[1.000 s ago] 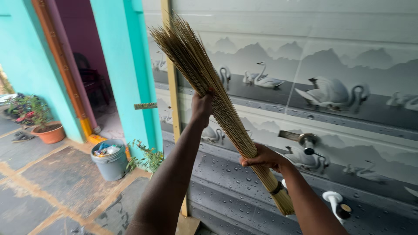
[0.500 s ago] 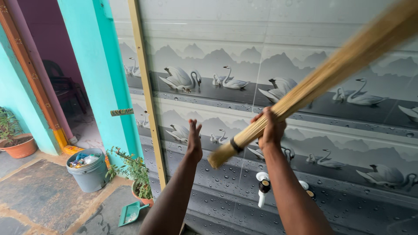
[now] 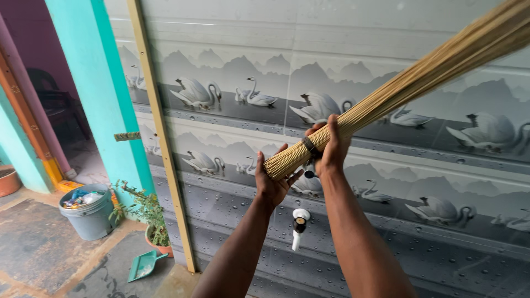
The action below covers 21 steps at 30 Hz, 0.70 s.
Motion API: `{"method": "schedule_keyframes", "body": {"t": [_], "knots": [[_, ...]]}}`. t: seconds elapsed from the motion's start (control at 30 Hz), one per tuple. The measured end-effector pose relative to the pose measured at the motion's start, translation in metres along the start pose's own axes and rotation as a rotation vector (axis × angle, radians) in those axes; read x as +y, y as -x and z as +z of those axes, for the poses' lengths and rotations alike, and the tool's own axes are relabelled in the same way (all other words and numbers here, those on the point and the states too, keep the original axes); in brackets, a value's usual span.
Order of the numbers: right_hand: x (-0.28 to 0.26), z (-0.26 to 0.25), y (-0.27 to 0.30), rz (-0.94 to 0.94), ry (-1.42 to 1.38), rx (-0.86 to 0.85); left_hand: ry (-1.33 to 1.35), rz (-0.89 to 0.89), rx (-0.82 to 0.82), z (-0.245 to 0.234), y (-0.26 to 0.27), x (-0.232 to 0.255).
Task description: The person uses a traditional straw broom to sweep the tiled walls and ceiling of a bathroom. They move the broom across the wall surfaces and the ceiling to remove dust or debris.
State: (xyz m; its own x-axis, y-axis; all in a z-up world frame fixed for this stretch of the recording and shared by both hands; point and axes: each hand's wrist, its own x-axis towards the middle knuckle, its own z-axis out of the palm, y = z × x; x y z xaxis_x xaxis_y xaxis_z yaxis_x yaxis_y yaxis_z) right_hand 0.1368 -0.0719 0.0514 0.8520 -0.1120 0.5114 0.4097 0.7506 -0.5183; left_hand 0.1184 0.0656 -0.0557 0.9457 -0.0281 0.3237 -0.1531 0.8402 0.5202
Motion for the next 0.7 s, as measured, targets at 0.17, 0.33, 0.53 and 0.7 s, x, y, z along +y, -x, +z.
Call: {"method": "schedule_keyframes", "body": {"t": [0.17, 0.33, 0.53, 0.7], "knots": [[-0.015, -0.036, 0.014, -0.051, 0.242, -0.014, -0.223, -0.113, 0.124, 0.006, -0.013, -0.045], [-0.047, -0.095, -0.003, -0.39, 0.832, 0.107, -1.068, -0.178, 0.421, -0.002, -0.02, -0.069], [-0.104, -0.156, -0.018, -0.372, 1.38, 0.203, -1.373, -0.03, 0.388, 0.048, -0.029, -0.046], [-0.158, -0.122, -0.044, -0.769, 1.467, 0.119, -1.485, 0.082, 0.304, 0.104, -0.046, -0.004]]}}
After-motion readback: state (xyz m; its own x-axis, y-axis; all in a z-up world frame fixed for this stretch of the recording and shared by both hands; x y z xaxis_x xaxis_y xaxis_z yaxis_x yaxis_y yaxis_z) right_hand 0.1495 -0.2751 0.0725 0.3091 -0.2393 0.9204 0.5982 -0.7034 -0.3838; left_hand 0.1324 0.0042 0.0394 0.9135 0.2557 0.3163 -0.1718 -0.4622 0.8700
